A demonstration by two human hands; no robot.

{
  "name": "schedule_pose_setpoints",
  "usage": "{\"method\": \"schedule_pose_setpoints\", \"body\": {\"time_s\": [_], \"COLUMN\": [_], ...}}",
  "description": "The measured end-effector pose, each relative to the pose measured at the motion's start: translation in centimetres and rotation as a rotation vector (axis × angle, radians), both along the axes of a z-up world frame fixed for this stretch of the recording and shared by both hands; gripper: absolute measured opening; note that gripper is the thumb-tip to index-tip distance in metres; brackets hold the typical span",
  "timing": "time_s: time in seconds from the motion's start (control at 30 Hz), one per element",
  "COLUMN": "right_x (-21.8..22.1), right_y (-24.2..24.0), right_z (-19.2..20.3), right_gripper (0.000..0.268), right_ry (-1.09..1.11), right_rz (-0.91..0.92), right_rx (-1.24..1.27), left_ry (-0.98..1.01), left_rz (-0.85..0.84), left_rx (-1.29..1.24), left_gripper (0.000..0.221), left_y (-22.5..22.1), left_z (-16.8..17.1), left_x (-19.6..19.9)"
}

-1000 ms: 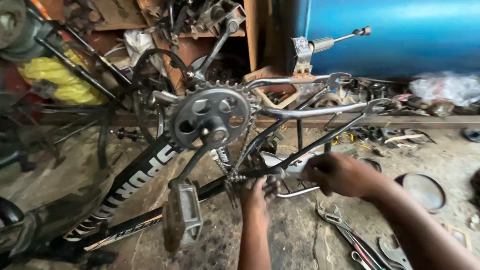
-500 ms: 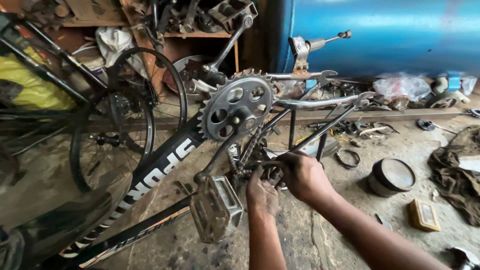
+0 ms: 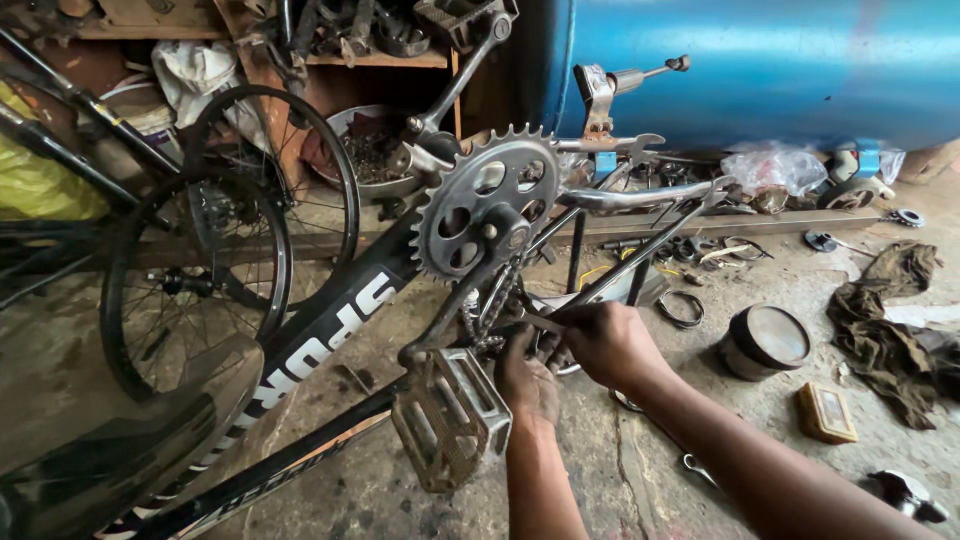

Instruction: The person disassembles and repairs parts of a bicycle frame by hand, using a wrench and a screwdriver to remove and adjust components such as the brake assembly and chain.

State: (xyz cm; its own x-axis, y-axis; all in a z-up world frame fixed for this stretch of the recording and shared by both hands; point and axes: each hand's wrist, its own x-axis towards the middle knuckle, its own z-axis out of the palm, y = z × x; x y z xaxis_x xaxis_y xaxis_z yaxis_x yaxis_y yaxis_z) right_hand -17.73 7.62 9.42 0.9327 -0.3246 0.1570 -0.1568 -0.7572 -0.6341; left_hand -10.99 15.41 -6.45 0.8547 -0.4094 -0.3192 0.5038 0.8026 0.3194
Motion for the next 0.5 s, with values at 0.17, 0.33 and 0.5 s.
{"method": "schedule_pose_setpoints", "body": {"time_s": [0.17, 0.33, 0.5], "right_x": [0.9, 0.9, 1.6], "right_y": [0.8, 0.9, 1.3], "right_z": [1.0, 1.3, 1.4], "right_gripper": [0.023, 0.021, 0.014], "right_ry": [0.117, 0.017, 0.166], "right_rz": [-0.190, -0.206, -0.240], "right_rx": [0.171, 0.178, 0.395], "left_ry": [-0.182, -0.101, -0.085], "left_rz": [-0.005, 0.006, 0.021], "left_rx": [-0.027, 0.136, 0.155], "left_gripper": [0.032, 0.029, 0.026], "left_y": [0.1, -1.3, -2.0], "left_z": [-1.2, -2.8, -6.0], "left_x": [-0.2, 1.4, 2.3]}}
